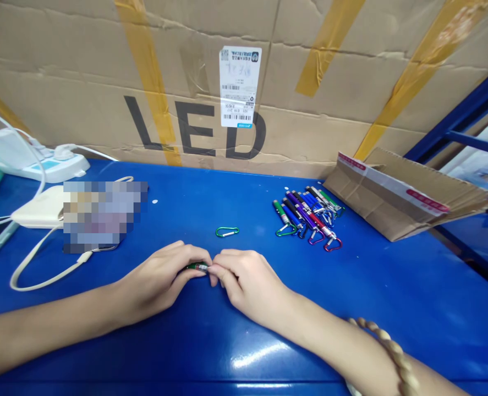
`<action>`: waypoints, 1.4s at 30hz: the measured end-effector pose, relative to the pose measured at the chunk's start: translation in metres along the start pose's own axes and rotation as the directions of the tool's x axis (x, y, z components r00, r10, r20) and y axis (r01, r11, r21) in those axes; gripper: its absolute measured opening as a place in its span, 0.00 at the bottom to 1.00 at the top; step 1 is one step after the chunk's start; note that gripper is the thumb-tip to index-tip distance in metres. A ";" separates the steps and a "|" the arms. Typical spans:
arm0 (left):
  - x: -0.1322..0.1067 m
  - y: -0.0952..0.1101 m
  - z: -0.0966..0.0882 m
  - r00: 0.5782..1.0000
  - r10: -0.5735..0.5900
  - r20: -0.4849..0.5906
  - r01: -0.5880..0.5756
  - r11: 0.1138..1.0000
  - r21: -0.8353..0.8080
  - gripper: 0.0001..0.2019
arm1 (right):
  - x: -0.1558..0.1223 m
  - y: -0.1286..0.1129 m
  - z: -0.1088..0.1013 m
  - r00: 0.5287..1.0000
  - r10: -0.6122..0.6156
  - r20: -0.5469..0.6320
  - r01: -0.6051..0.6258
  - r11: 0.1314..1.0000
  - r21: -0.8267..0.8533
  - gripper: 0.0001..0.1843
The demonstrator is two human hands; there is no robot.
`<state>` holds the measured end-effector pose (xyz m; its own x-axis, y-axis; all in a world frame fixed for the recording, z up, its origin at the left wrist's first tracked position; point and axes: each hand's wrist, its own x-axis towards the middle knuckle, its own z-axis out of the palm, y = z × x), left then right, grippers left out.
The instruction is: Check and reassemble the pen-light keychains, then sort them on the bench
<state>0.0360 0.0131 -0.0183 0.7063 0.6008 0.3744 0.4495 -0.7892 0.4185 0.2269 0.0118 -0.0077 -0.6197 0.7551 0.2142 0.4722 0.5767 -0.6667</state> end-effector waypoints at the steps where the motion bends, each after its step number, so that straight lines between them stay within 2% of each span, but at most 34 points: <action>1: -0.001 0.000 0.000 1.000 0.010 0.004 -0.010 1.000 0.019 0.09 | 0.000 -0.003 0.000 0.998 0.061 0.016 -0.062 0.996 0.065 0.18; 3: -0.002 0.000 0.000 1.000 0.018 0.010 -0.018 0.999 0.051 0.12 | 0.000 -0.008 0.001 0.970 0.226 0.095 -0.242 0.942 0.231 0.18; 5: -0.003 -0.001 0.000 1.000 0.027 0.015 -0.028 0.998 0.063 0.15 | -0.001 -0.011 0.002 0.905 0.363 0.220 -0.424 0.812 0.401 0.20; 7: -0.003 -0.001 0.001 0.999 0.040 0.025 -0.042 0.997 0.058 0.16 | -0.001 -0.011 0.003 0.852 0.409 0.328 -0.524 0.680 0.513 0.23; 9: -0.003 -0.001 0.000 0.998 0.055 0.021 -0.056 0.997 0.056 0.16 | -0.001 -0.009 0.003 0.840 0.392 0.375 -0.543 0.610 0.577 0.25; 13: -0.002 0.000 0.000 0.998 0.056 -0.010 -0.055 0.995 0.083 0.15 | 0.000 -0.006 0.003 0.851 0.353 0.389 -0.524 0.522 0.673 0.27; 17: -0.001 0.001 0.000 0.998 0.017 -0.057 -0.011 0.996 0.092 0.11 | 0.003 -0.009 0.004 0.863 0.355 0.359 -0.498 0.489 0.716 0.26; 21: 0.001 0.003 -0.001 0.991 -0.031 -0.127 0.031 1.000 -0.001 0.08 | 0.006 -0.013 0.003 0.846 0.394 0.361 -0.522 0.467 0.714 0.26; 25: 0.003 0.005 -0.002 0.989 -0.106 -0.102 0.100 0.993 -0.064 0.05 | 0.007 -0.012 0.002 0.837 0.404 0.370 -0.536 0.464 0.705 0.27; 32: 0.003 0.005 -0.001 0.982 -0.126 -0.144 0.110 0.987 -0.114 0.08 | 0.006 -0.007 0.003 0.855 0.359 0.374 -0.514 0.489 0.705 0.25; 36: 0.004 0.004 -0.002 0.983 -0.084 -0.165 0.076 0.995 -0.057 0.07 | 0.005 -0.007 0.002 0.856 0.369 0.364 -0.515 0.539 0.666 0.26; 39: 0.004 0.003 -0.002 0.985 -0.034 -0.169 0.032 0.999 -0.016 0.08 | 0.004 -0.007 0.001 0.849 0.396 0.350 -0.529 0.631 0.567 0.28; 40: 0.004 0.003 -0.002 0.986 -0.032 -0.164 0.030 0.999 -0.017 0.08 | 0.003 -0.006 0.000 0.865 0.400 0.303 -0.502 0.697 0.512 0.28; 42: 0.004 0.004 -0.003 0.988 -0.045 -0.147 0.041 0.999 -0.029 0.08 | 0.001 -0.004 -0.001 0.936 0.326 0.131 -0.351 0.875 0.335 0.26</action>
<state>0.0393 0.0128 -0.0128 0.5975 0.6480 0.4724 0.4626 -0.7597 0.4571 0.2252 0.0111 -0.0039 -0.5087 0.8539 -0.1100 0.4205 0.1349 -0.8972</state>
